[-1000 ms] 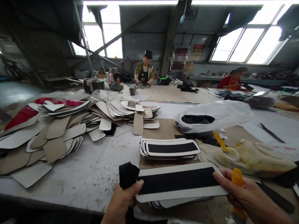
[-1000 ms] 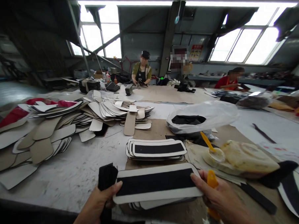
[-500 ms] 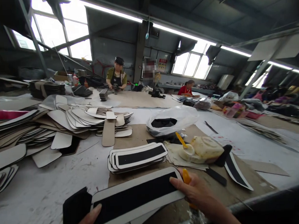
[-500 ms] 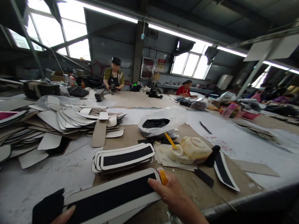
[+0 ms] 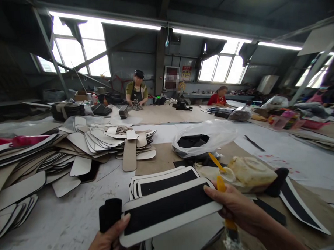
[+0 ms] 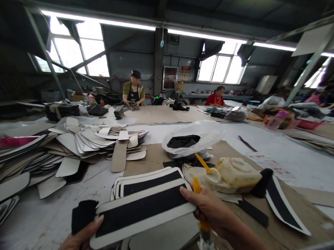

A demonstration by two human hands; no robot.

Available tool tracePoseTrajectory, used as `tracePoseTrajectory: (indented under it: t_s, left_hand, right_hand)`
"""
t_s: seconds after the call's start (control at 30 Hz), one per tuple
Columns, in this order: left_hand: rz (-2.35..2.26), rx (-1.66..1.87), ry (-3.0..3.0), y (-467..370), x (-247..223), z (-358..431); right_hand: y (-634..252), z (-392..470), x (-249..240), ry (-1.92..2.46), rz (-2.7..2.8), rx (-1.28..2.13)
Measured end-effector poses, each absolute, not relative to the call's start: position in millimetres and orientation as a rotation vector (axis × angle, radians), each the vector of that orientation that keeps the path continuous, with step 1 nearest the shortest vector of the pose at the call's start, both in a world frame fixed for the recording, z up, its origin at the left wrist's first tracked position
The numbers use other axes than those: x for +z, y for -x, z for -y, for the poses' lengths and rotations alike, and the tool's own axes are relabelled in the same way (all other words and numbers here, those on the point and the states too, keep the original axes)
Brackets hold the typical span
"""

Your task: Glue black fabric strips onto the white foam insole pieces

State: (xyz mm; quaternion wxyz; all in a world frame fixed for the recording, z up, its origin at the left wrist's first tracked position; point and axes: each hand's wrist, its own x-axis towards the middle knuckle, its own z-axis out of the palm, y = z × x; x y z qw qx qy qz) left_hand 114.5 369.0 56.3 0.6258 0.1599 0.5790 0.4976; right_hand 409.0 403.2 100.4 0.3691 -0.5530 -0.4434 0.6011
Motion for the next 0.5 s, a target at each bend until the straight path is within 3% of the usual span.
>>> tracePoseTrajectory:
  t_s: [0.23,0.37,0.5]
  left_hand:
    - [-1.586,1.085,-0.853,-113.3,70.1,-439.7]
    - [-1.834,1.012,-0.896,-105.6,59.2,-452.0]
    - [-1.969,0.913,-0.894,-102.1,51.2,-416.0]
  right_hand:
    - [-413.6,-488.9,111.5,1.886,1.848,0.637]
    - [-420.7,-512.4,97.1,1.969,1.904,0.492]
    - [-429.6,-490.4,97.1,2.011,1.894,0.272]
